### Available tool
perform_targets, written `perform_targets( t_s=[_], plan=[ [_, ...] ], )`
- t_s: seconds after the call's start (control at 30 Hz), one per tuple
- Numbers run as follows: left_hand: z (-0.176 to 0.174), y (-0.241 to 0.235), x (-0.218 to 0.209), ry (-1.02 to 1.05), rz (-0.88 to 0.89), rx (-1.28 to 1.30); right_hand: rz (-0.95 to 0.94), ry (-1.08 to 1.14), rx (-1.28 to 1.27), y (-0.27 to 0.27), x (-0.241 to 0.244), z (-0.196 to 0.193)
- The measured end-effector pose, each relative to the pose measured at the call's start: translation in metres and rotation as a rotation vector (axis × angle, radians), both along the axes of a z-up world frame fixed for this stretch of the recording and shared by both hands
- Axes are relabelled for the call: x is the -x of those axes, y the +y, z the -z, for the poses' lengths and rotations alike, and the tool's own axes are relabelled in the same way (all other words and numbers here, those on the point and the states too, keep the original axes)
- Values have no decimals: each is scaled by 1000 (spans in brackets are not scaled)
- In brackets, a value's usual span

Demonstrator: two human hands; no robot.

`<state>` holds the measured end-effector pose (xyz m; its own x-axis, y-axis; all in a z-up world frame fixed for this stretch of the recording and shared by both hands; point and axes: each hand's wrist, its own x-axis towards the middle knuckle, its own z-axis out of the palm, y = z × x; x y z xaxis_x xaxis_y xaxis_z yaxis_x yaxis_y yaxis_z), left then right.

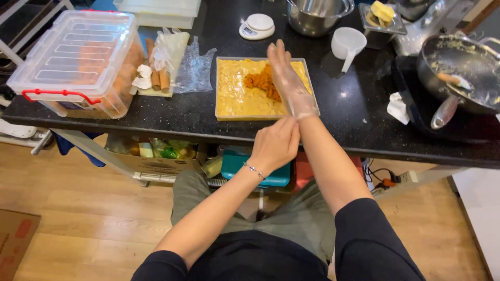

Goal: The person scoops an orange filling from a plastic container and spreads it evenly over a yellow base in a rectangular baking pan using their gloved hand.

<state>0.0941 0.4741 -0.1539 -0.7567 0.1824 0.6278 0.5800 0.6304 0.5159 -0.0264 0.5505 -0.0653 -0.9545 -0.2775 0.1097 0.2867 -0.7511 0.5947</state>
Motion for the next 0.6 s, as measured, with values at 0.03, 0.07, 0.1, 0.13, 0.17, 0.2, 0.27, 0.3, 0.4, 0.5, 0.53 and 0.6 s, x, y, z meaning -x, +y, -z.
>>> perform_targets(
  t_s=[0.03,0.07,0.1,0.13,0.17,0.2,0.27,0.3,0.4,0.5,0.53,0.6],
  plan=[
    [-3,-2,-1,31,28,-33,-51,-53,118,2,-12,-8],
    [-6,-4,-2,63,55,-65,-102,-109,234,4,-24,-15],
    [-6,-6,1,70,45,-68,-113,-103,231,1,-5,-9],
    [-5,-9,5,119,46,-47,-48,-66,-364,-1,13,-3],
    [-2,-10,6,162,48,-27,27,-23,-957,-3,30,5],
    [-7,-14,11,164,39,-30,20,-17,-961,-5,47,12],
    [-12,-23,15,83,125,10,313,168,-2719,-9,77,32],
    [-21,-35,16,81,121,10,309,173,-2719,-2,74,33],
    [-22,-79,37,-155,147,94,605,557,-2877,23,72,33],
    [17,-137,82,-132,-196,121,606,546,-3128,59,84,44],
    [21,-154,90,-196,-327,93,479,431,-3168,73,90,52],
    [37,-182,108,-268,-452,66,336,307,-3202,96,88,65]
  ],
)
